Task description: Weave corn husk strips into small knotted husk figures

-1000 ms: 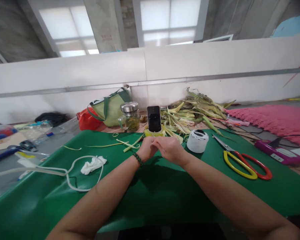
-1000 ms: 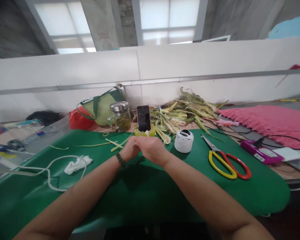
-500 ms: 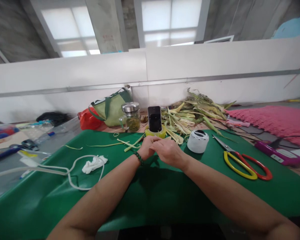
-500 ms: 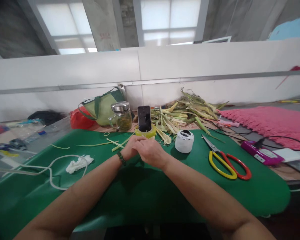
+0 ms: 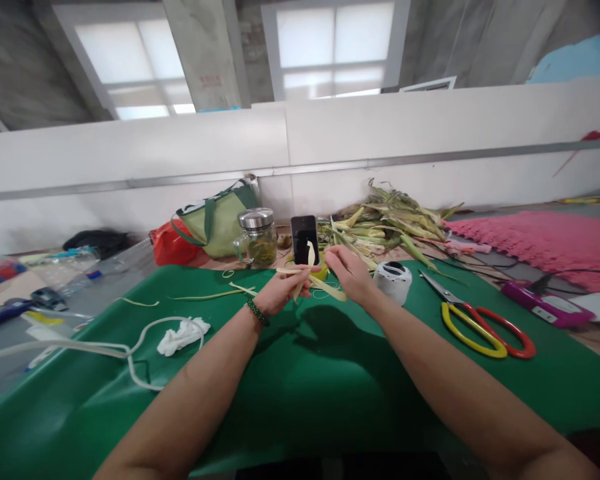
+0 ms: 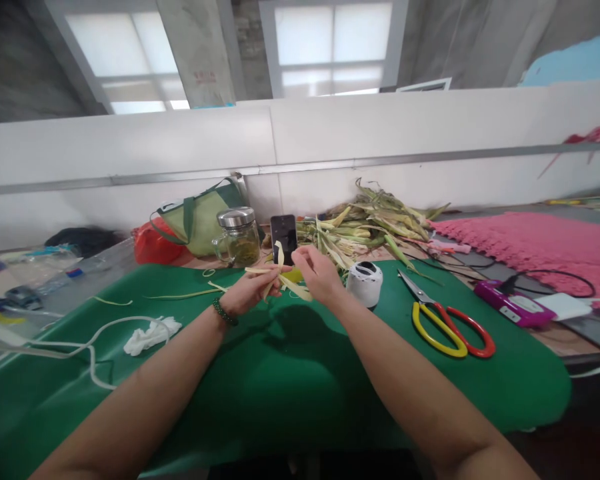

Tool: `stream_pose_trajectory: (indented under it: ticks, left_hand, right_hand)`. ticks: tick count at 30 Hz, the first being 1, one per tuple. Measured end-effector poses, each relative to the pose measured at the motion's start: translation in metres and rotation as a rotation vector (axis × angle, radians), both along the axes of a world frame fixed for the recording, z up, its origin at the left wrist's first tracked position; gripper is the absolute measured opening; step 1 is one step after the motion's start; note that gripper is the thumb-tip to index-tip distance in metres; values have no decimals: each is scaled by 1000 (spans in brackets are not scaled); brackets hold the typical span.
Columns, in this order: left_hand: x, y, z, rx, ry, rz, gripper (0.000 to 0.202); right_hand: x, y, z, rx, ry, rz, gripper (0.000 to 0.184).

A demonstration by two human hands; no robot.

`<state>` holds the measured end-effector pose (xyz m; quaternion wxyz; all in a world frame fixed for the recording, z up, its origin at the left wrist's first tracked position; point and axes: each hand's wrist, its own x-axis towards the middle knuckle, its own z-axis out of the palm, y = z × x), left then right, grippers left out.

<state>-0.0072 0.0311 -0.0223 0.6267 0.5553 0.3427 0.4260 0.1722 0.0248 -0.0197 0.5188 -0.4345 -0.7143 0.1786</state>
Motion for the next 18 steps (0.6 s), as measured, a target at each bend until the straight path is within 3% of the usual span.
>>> stream_pose_trajectory:
  ticks: [2,4,8,13,18]
  left_hand:
    - [1,0,0,-21,-17,19,43]
    - [2,-1,1,30,18,46,45]
    - [3,-5,6,166,133,83,46]
    - [4,-6,8,267,190,168,39]
    - [2,0,4,236,271,215,31]
  right_hand:
    - [-2,1,-1,-222,-46,141,32]
    - [-3,-1,-1,-349,-83,260,34]
    - [-4,-5,0,-328,-159,361,36]
    - [-2,-2,-1,-173,-293,222,24]
    - [1,-3,-1,55,-430,14,24]
